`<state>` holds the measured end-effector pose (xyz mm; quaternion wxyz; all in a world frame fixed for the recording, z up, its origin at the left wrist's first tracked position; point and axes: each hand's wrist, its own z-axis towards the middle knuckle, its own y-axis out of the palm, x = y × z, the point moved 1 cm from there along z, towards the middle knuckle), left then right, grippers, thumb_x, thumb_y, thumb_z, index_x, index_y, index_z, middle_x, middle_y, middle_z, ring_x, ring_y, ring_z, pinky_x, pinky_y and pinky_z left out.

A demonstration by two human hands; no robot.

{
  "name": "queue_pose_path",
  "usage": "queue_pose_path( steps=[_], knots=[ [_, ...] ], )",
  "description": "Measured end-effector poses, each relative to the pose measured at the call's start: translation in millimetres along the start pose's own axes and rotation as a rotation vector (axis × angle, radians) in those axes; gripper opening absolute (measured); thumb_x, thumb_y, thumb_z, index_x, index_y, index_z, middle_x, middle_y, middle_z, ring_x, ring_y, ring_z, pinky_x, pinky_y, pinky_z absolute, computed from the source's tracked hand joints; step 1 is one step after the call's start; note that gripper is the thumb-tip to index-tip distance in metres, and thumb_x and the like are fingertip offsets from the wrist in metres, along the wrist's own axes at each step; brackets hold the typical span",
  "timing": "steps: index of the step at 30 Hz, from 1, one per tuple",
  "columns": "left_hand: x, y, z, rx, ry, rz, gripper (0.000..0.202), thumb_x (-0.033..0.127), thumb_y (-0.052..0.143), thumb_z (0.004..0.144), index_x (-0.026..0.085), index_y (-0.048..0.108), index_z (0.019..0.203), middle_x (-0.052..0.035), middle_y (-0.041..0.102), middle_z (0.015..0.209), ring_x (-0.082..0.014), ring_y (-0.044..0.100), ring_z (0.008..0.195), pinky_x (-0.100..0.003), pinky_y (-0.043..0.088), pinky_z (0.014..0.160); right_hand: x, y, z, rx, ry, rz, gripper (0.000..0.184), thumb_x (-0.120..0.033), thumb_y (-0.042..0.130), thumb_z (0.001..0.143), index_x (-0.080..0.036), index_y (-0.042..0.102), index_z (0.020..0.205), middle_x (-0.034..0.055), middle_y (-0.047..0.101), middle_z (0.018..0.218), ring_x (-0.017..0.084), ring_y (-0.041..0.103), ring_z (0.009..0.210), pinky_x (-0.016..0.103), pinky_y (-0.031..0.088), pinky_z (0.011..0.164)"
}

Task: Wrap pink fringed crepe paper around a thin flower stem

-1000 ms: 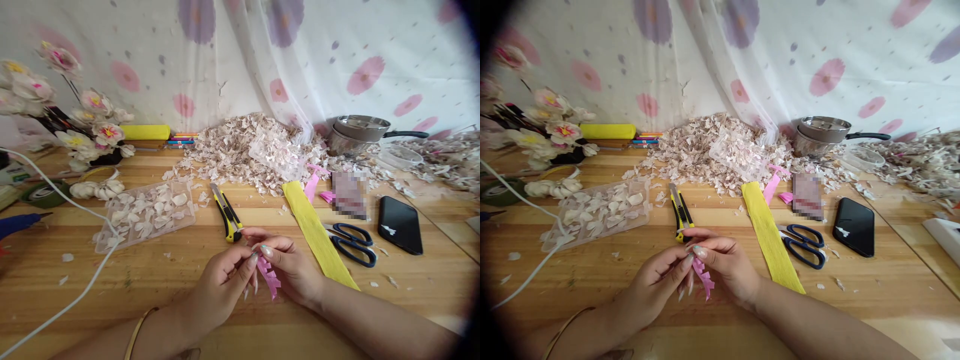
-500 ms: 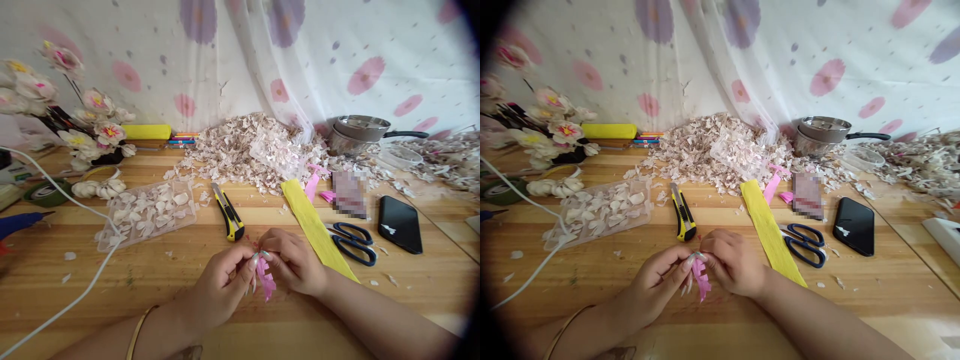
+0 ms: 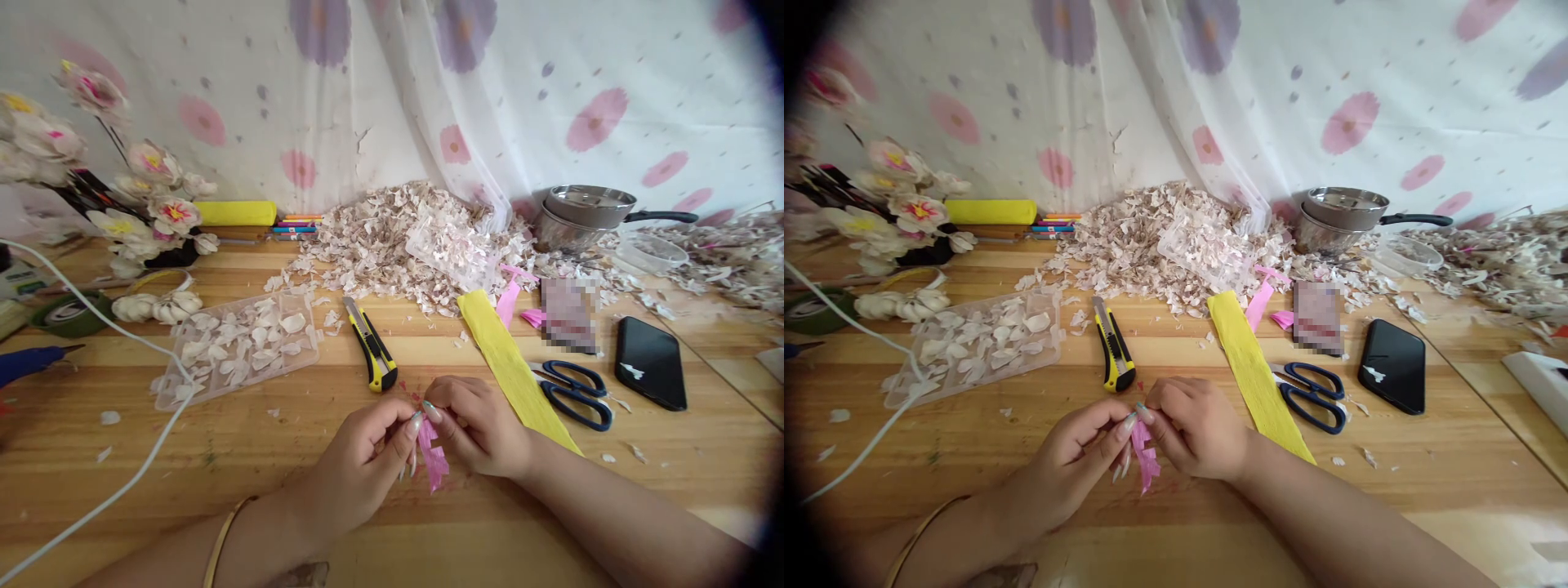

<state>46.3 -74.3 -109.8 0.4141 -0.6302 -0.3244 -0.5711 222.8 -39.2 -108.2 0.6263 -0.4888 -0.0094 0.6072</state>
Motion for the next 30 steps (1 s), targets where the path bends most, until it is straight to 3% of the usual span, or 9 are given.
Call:
queue_pose_path(
  steps=[3, 9, 14, 16, 19, 24, 30],
  knots=[
    [0, 0.2, 1, 0.002, -0.01, 0.014, 0.028, 0.037, 0.04, 0.097, 0.017, 0.054, 0.083, 0.0022, 0.053, 0.068, -0.0111, 0.049, 0.063, -0.022, 0.038, 0.061, -3, 0, 0, -0.01, 0.099, 0.005, 0.023, -0.019, 0.04, 0.095, -0.02, 0.042, 0.072, -0.0002, 0.05, 0.06, 0.012, 0.048, 0.053, 0.022, 0.037, 0.051],
    [0, 1.8, -1, -0.033, -0.027, 0.013, 0.031, 0.041, 0.04, 0.096, 0.017, 0.054, 0.081, 0.0026, 0.05, 0.066, -0.0111, 0.047, 0.061, -0.022, 0.038, 0.058, -5, 2, 0, -0.046, 0.155, 0.04, 0.034, -0.026, 0.033, 0.098, -0.021, 0.034, 0.064, -0.0035, 0.042, 0.052, 0.009, 0.038, 0.044, 0.022, 0.03, 0.046],
    [-1, 1.1, 0, -0.005, -0.015, 0.009, 0.029, 0.039, 0.041, 0.097, 0.017, 0.056, 0.084, 0.0018, 0.054, 0.069, -0.0112, 0.051, 0.065, -0.022, 0.039, 0.061, -2, 0, -1, -0.011, 0.18, 0.107, 0.042, -0.035, 0.032, 0.101, -0.019, 0.044, 0.064, -0.0011, 0.049, 0.053, 0.009, 0.046, 0.046, 0.02, 0.035, 0.047],
    [-1, 0.7, 1, 0.02, -0.013, 0.002, 0.03, 0.038, 0.041, 0.097, 0.017, 0.055, 0.082, 0.0019, 0.054, 0.068, -0.0111, 0.051, 0.064, -0.022, 0.039, 0.061, 0, -2, -1, 0.016, 0.143, 0.108, 0.038, -0.038, 0.032, 0.101, -0.016, 0.054, 0.079, 0.0041, 0.06, 0.065, 0.012, 0.057, 0.057, 0.021, 0.043, 0.054],
    [-1, 0.6, 2, 0.027, -0.016, -0.022, 0.03, 0.038, 0.041, 0.097, 0.017, 0.054, 0.08, 0.0026, 0.052, 0.065, -0.0106, 0.049, 0.062, -0.022, 0.038, 0.059, 3, -2, -2, 0.031, 0.082, 0.084, 0.026, -0.033, 0.038, 0.1, -0.016, 0.057, 0.098, 0.008, 0.067, 0.08, 0.015, 0.064, 0.071, 0.024, 0.049, 0.063],
    [-1, 1.1, 2, 0.014, -0.021, -0.045, 0.028, 0.036, 0.042, 0.097, 0.016, 0.056, 0.084, 0.0021, 0.054, 0.068, -0.0104, 0.049, 0.062, -0.022, 0.038, 0.059, 4, 1, -4, 0.079, 0.099, -0.037, 0.025, -0.029, 0.039, 0.1, -0.019, 0.052, 0.082, 0.0023, 0.061, 0.065, 0.012, 0.056, 0.055, 0.022, 0.043, 0.052],
    [-3, 1.3, 2, 0.015, -0.026, -0.067, 0.029, 0.039, 0.041, 0.097, 0.017, 0.054, 0.081, 0.0031, 0.05, 0.066, -0.0102, 0.047, 0.06, -0.022, 0.037, 0.057, 2, -2, -2, 0.022, 0.051, -0.012, 0.021, -0.03, 0.038, 0.099, -0.018, 0.051, 0.087, 0.0047, 0.061, 0.071, 0.015, 0.057, 0.061, 0.024, 0.044, 0.056]
  ],
)
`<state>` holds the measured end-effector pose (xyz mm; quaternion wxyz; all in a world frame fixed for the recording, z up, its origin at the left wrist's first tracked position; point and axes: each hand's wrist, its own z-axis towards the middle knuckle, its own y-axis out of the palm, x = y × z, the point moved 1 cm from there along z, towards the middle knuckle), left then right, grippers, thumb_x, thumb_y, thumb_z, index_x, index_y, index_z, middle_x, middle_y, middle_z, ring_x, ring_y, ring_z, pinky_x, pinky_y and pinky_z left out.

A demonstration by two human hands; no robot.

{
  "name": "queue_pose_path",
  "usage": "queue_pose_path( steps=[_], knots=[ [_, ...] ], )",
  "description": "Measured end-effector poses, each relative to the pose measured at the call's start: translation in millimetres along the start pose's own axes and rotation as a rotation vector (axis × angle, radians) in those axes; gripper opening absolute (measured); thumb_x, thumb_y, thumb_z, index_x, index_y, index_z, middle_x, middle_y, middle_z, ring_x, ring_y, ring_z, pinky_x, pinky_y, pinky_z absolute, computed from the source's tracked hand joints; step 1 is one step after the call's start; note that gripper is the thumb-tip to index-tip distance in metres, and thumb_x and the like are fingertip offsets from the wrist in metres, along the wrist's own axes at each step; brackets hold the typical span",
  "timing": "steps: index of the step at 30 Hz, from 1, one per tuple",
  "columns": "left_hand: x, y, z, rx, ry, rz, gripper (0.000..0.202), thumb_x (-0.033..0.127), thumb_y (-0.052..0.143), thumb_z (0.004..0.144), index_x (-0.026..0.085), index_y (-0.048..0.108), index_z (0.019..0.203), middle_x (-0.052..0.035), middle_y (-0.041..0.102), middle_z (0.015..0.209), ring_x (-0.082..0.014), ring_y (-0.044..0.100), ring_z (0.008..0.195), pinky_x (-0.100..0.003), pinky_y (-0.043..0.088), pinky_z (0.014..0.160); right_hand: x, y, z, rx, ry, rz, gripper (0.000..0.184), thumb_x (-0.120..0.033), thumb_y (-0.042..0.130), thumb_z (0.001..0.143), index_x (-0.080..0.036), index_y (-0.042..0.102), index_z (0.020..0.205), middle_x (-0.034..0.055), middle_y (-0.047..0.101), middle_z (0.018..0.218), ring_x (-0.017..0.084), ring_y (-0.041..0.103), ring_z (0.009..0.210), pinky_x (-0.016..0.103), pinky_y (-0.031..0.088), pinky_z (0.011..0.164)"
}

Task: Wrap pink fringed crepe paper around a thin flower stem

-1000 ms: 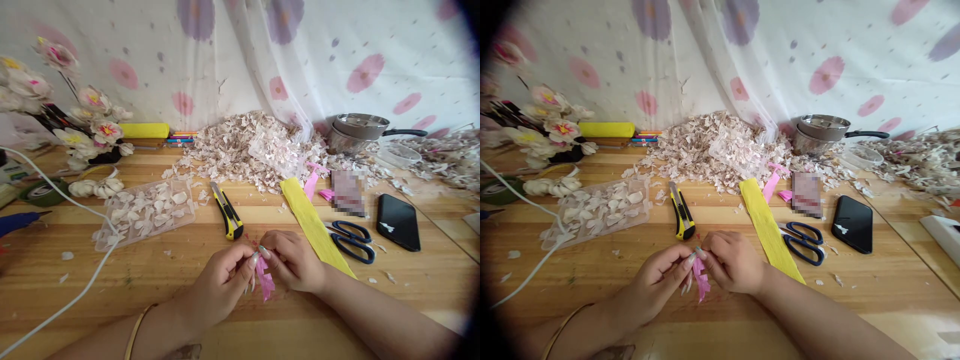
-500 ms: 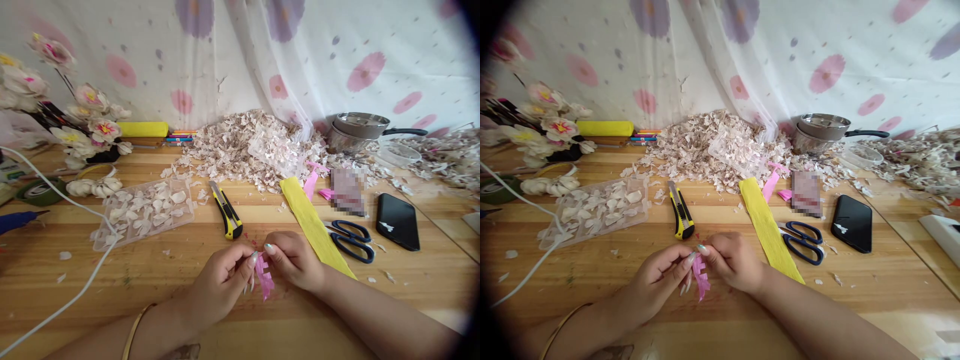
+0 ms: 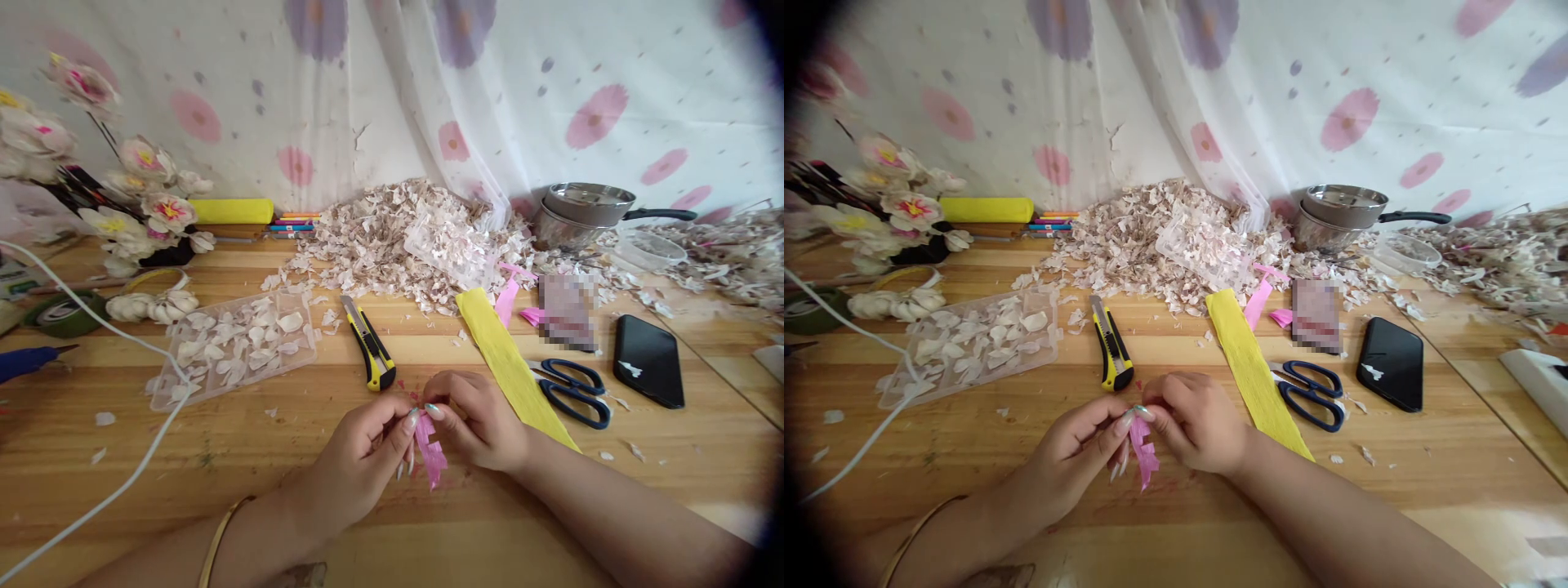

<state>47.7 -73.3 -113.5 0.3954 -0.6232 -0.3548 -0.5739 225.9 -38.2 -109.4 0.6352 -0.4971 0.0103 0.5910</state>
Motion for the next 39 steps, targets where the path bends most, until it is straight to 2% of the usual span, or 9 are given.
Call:
queue_pose_path(
  steps=[5, 11, 15, 18, 20, 24, 31, 35, 39],
  knots=[
    [0.3, 0.1, 0.1, -0.01, 0.003, 0.015, 0.028, 0.038, 0.041, 0.097, 0.017, 0.055, 0.083, 0.0031, 0.05, 0.067, -0.0102, 0.047, 0.061, -0.022, 0.036, 0.058, -1.4, 4.0, -0.2, 0.022, 0.046, -0.012, 0.021, -0.024, 0.039, 0.098, -0.019, 0.047, 0.079, 0.0014, 0.056, 0.064, 0.012, 0.052, 0.055, 0.022, 0.04, 0.051],
    [0.7, 0.8, -0.8, -0.047, -0.024, 0.055, 0.03, 0.04, 0.041, 0.096, 0.017, 0.052, 0.079, 0.0035, 0.049, 0.065, -0.0103, 0.046, 0.06, -0.022, 0.036, 0.056, -6.1, 6.4, -0.2, 0.001, 0.084, -0.16, 0.039, -0.033, 0.026, 0.102, -0.021, 0.038, 0.067, -0.0013, 0.047, 0.055, 0.011, 0.044, 0.046, 0.023, 0.033, 0.047],
    [0.6, 0.5, -1.8, -0.041, -0.016, 0.095, 0.031, 0.04, 0.04, 0.097, 0.017, 0.054, 0.081, 0.0023, 0.051, 0.068, -0.0114, 0.049, 0.063, -0.023, 0.039, 0.061, -6.1, 4.4, -0.1, -0.003, 0.146, -0.087, 0.044, -0.039, 0.026, 0.102, -0.021, 0.036, 0.063, -0.0031, 0.043, 0.051, 0.01, 0.04, 0.043, 0.022, 0.029, 0.044],
    [0.1, -0.4, -2.3, -0.021, -0.005, 0.09, 0.031, 0.04, 0.039, 0.097, 0.017, 0.054, 0.082, 0.0019, 0.052, 0.068, -0.0118, 0.049, 0.064, -0.023, 0.038, 0.061, -4.5, 1.5, -0.2, -0.002, 0.168, 0.061, 0.043, -0.042, 0.028, 0.101, -0.02, 0.042, 0.067, -0.001, 0.049, 0.054, 0.011, 0.045, 0.047, 0.022, 0.034, 0.046],
    [-0.2, -0.9, -2.1, -0.01, 0.0, 0.077, 0.031, 0.04, 0.039, 0.097, 0.018, 0.054, 0.082, 0.0015, 0.053, 0.068, -0.0121, 0.049, 0.064, -0.023, 0.039, 0.061, -3.3, 0.8, -0.5, -0.011, 0.153, 0.142, 0.035, -0.042, 0.034, 0.099, -0.019, 0.049, 0.078, 0.0027, 0.058, 0.064, 0.012, 0.053, 0.054, 0.023, 0.04, 0.051],
    [0.8, -1.3, -0.9, -0.018, 0.003, 0.085, 0.031, 0.04, 0.04, 0.097, 0.017, 0.054, 0.081, 0.0014, 0.053, 0.068, -0.0121, 0.049, 0.064, -0.023, 0.039, 0.061, -1.8, 3.6, -1.5, -0.006, 0.083, 0.139, 0.018, -0.029, 0.043, 0.097, -0.019, 0.05, 0.084, 0.0024, 0.06, 0.067, 0.012, 0.054, 0.056, 0.022, 0.042, 0.052],
    [3.4, -0.2, -2.4, -0.033, 0.004, 0.138, 0.03, 0.038, 0.041, 0.097, 0.017, 0.056, 0.081, 0.0017, 0.053, 0.067, -0.0116, 0.049, 0.064, -0.022, 0.039, 0.061, -3.5, 7.1, -1.2, -0.026, 0.095, -0.059, 0.035, -0.031, 0.03, 0.1, -0.021, 0.04, 0.068, -0.0019, 0.047, 0.055, 0.011, 0.044, 0.046, 0.023, 0.033, 0.046],
    [2.3, -0.1, -3.6, -0.04, 0.0, 0.128, 0.031, 0.039, 0.04, 0.097, 0.017, 0.054, 0.081, 0.0022, 0.052, 0.066, -0.0113, 0.048, 0.062, -0.022, 0.038, 0.059, -3.5, 4.8, -0.2, -0.038, 0.18, 0.03, 0.042, -0.036, 0.03, 0.101, -0.021, 0.036, 0.062, -0.0042, 0.041, 0.05, 0.008, 0.039, 0.042, 0.021, 0.029, 0.043],
    [1.3, -0.9, -1.9, -0.019, -0.001, 0.107, 0.031, 0.04, 0.04, 0.097, 0.017, 0.054, 0.081, 0.0015, 0.053, 0.068, -0.0117, 0.049, 0.064, -0.022, 0.039, 0.061, -3.1, 1.0, 0.4, -0.022, 0.204, 0.198, 0.036, -0.04, 0.036, 0.099, -0.018, 0.05, 0.075, 0.0007, 0.055, 0.06, 0.011, 0.051, 0.052, 0.021, 0.039, 0.049]
  ],
)
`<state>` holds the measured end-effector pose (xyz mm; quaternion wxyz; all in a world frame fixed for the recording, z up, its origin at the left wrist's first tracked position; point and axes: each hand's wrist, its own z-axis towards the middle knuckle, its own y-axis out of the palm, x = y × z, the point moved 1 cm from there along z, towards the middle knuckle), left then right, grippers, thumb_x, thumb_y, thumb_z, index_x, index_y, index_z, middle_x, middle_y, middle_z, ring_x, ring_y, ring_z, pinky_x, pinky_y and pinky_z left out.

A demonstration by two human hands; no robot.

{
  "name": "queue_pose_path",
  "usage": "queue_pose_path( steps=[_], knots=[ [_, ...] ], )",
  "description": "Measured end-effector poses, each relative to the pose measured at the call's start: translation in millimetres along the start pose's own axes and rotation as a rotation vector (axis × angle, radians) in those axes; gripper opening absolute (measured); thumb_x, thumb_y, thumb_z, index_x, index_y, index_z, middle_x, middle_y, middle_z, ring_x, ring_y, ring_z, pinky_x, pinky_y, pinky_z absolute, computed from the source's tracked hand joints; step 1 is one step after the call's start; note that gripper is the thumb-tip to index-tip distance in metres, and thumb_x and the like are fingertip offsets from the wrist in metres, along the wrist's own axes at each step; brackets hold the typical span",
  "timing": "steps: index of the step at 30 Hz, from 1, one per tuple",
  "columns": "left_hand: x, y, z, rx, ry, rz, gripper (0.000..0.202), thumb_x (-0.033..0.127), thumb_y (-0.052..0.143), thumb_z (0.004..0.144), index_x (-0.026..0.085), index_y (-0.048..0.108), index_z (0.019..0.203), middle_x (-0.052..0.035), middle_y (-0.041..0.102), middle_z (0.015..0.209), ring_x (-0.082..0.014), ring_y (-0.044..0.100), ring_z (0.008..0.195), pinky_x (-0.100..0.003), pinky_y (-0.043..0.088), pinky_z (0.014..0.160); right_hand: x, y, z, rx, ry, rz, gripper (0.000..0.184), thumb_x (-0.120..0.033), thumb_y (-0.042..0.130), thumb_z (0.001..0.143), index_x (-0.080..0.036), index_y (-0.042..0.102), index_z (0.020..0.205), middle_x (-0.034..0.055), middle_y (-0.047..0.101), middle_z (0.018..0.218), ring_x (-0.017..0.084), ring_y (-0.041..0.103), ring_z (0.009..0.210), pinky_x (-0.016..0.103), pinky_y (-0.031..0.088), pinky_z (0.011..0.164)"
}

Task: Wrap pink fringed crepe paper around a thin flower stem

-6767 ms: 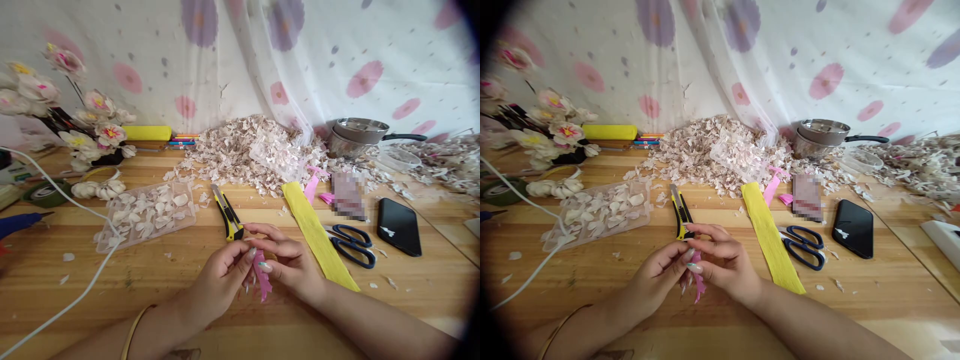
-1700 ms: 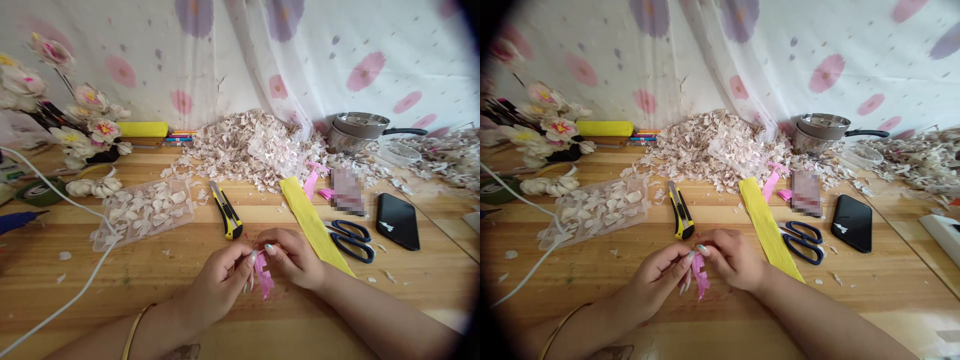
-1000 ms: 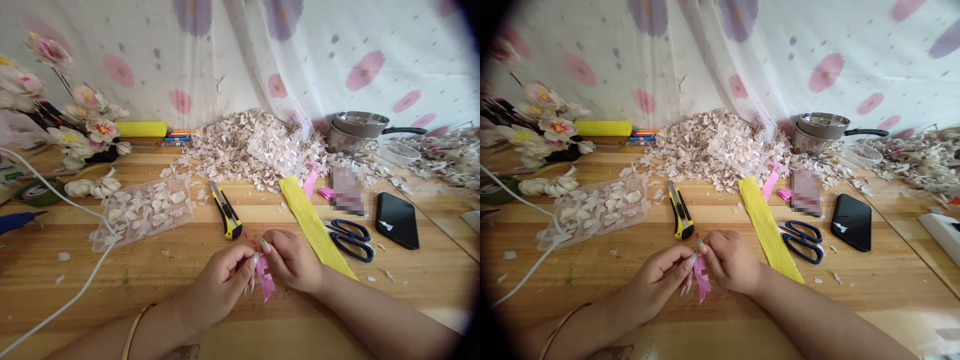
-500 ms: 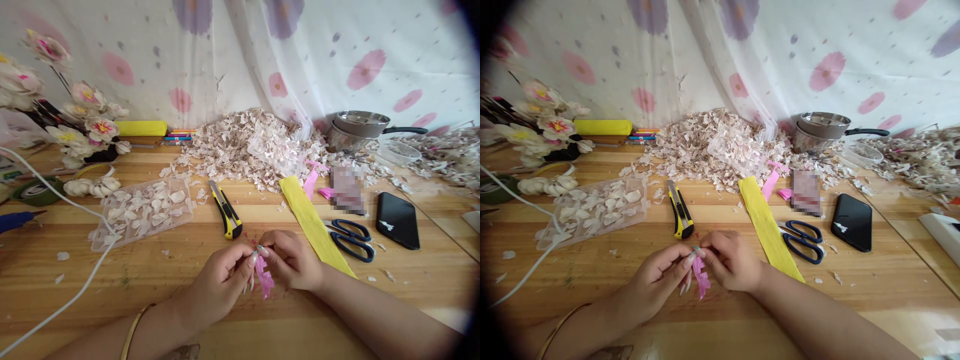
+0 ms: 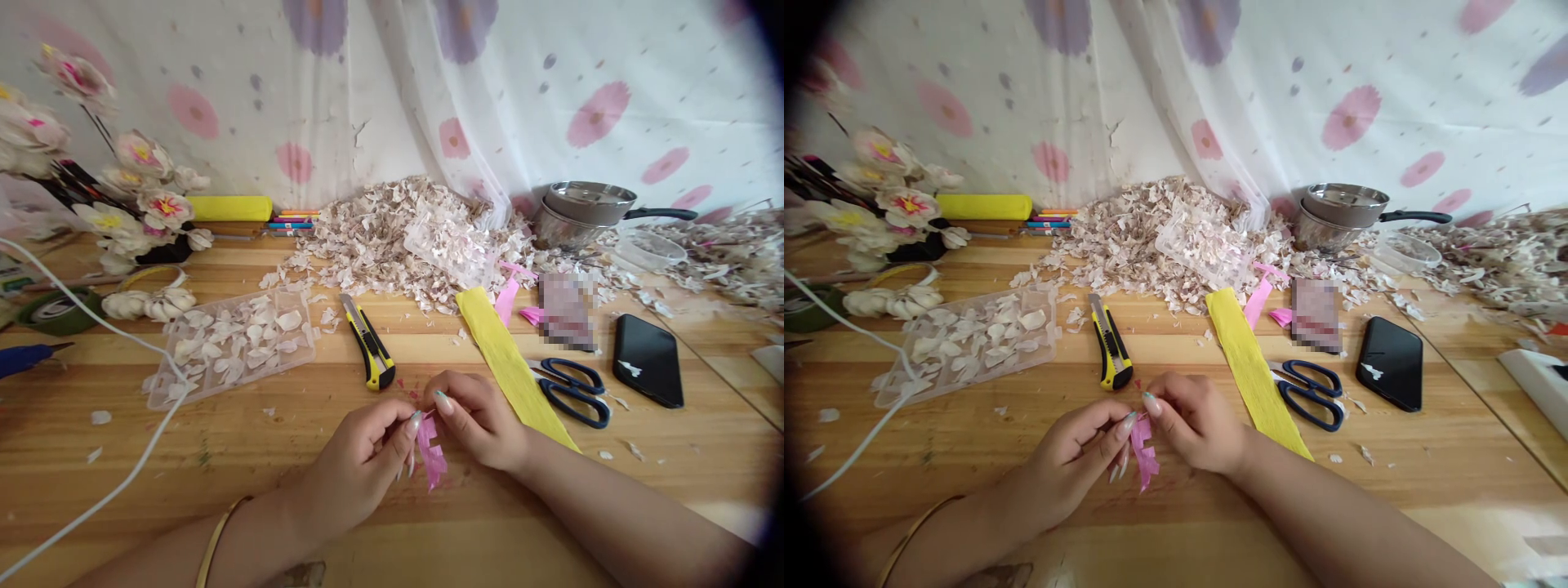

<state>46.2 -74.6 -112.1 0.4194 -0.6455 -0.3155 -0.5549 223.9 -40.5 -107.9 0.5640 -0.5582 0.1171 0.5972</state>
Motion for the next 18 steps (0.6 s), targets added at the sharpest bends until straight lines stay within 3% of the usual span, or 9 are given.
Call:
queue_pose_path(
  steps=[3, 6, 18],
  knots=[
    [-0.2, 0.0, 1.6, -0.004, -0.002, -0.02, 0.03, 0.04, 0.04, 0.097, 0.017, 0.056, 0.085, 0.0011, 0.054, 0.07, -0.0121, 0.049, 0.065, -0.023, 0.039, 0.061, 0.2, 0.4, -0.9, -0.012, -0.043, 0.05, 0.022, -0.035, 0.044, 0.096, -0.017, 0.053, 0.087, 0.0032, 0.061, 0.068, 0.012, 0.055, 0.057, 0.022, 0.043, 0.052],
    [0.3, 0.5, 1.8, -0.018, -0.012, -0.033, 0.029, 0.039, 0.04, 0.097, 0.017, 0.055, 0.085, 0.0026, 0.051, 0.066, -0.0111, 0.048, 0.062, -0.022, 0.038, 0.059, 1.5, 3.5, -2.1, -0.007, -0.038, 0.044, 0.015, -0.025, 0.046, 0.094, -0.018, 0.052, 0.083, 0.0007, 0.057, 0.061, 0.011, 0.051, 0.051, 0.02, 0.041, 0.048],
    [2.3, 1.6, 1.2, -0.034, -0.018, -0.016, 0.029, 0.038, 0.041, 0.097, 0.017, 0.055, 0.083, 0.0028, 0.051, 0.065, -0.0109, 0.048, 0.061, -0.022, 0.038, 0.058, 2.4, 7.0, -1.2, -0.033, -0.02, -0.058, 0.035, -0.03, 0.037, 0.098, -0.02, 0.038, 0.065, -0.0043, 0.042, 0.051, 0.008, 0.039, 0.043, 0.02, 0.029, 0.043]
  ],
)
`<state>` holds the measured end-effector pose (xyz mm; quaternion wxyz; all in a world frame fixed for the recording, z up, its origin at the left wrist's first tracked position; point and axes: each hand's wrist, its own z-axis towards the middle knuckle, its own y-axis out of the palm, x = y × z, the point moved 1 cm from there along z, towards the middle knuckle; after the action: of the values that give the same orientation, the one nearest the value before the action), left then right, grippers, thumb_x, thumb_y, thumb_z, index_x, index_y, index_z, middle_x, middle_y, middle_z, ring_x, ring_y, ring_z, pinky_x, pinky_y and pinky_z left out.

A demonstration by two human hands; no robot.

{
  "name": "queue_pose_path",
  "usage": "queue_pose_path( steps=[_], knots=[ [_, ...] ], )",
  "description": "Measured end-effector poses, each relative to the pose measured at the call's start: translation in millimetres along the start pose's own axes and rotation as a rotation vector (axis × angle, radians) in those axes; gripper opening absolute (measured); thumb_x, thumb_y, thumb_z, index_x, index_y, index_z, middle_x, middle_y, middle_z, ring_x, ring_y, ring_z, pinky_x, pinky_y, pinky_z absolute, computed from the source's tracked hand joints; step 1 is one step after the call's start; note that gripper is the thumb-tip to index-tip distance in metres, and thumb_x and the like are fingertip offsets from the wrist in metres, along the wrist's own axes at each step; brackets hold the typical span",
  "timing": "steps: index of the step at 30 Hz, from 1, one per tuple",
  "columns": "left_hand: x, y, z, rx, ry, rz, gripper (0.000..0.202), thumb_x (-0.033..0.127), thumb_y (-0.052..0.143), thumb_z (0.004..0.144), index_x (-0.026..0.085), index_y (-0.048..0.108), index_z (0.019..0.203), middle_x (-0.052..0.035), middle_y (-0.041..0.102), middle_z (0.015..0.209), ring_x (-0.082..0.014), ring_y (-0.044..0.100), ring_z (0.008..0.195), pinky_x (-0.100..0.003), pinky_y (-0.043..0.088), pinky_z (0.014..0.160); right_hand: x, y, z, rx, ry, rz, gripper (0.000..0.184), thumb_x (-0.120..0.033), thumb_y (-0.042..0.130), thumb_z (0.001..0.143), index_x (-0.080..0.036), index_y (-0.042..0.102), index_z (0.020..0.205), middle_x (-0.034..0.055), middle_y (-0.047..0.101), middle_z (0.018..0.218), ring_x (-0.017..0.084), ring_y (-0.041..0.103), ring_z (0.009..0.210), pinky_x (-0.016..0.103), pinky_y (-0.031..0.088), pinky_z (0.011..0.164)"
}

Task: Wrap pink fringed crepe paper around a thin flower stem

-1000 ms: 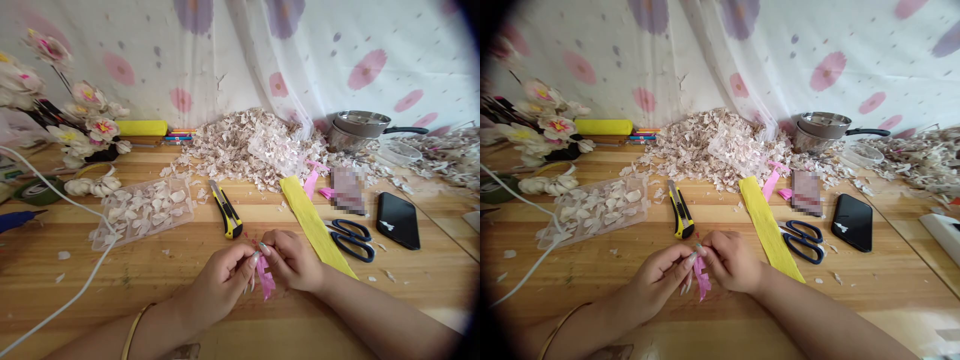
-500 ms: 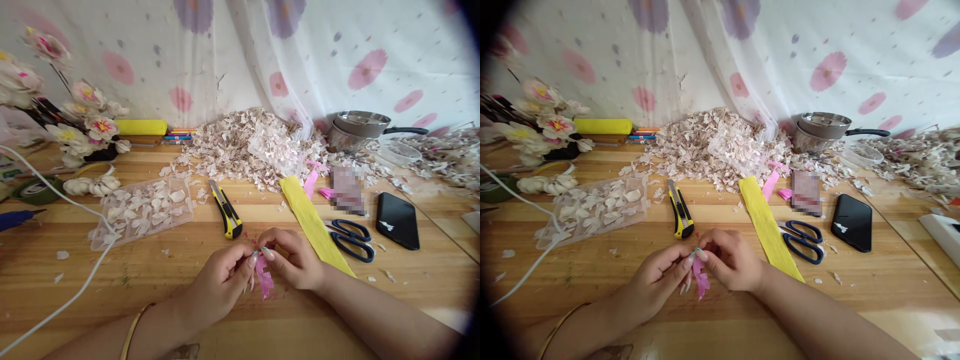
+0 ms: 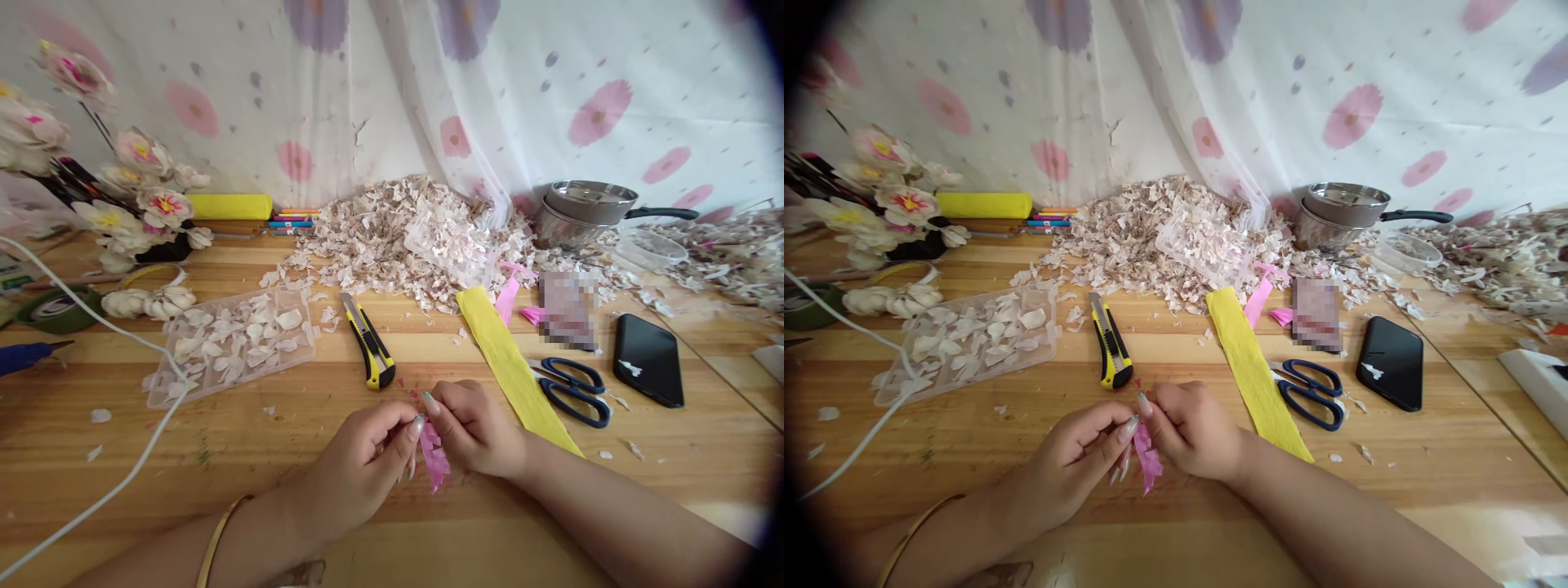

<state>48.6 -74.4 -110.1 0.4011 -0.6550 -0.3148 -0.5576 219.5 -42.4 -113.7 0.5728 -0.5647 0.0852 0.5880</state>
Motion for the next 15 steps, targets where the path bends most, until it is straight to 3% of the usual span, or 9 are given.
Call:
queue_pose_path(
  steps=[7, 15],
  knots=[
    [-2.0, -1.6, 0.1, 0.04, 0.012, 0.003, 0.032, 0.041, 0.04, 0.096, 0.018, 0.053, 0.08, 0.002, 0.051, 0.065, -0.012, 0.048, 0.061, -0.023, 0.038, 0.059, -1.2, -4.6, 0.9, 0.011, 0.085, 0.165, 0.035, -0.044, 0.038, 0.098, -0.017, 0.052, 0.08, 0.0019, 0.057, 0.066, 0.012, 0.052, 0.057, 0.021, 0.043, 0.051],
    [-1.6, -1.2, 0.7, -0.006, 0.002, 0.006, 0.028, 0.037, 0.04, 0.097, 0.018, 0.053, 0.081, 0.0036, 0.048, 0.066, -0.0108, 0.045, 0.061, -0.022, 0.035, 0.057, 0.3, 1.7, -1.6, -0.002, 0.027, 0.012, 0.026, -0.029, 0.039, 0.096, -0.02, 0.045, 0.073, -0.0015, 0.05, 0.057, 0.01, 0.045, 0.047, 0.02, 0.034, 0.044]
  ],
)
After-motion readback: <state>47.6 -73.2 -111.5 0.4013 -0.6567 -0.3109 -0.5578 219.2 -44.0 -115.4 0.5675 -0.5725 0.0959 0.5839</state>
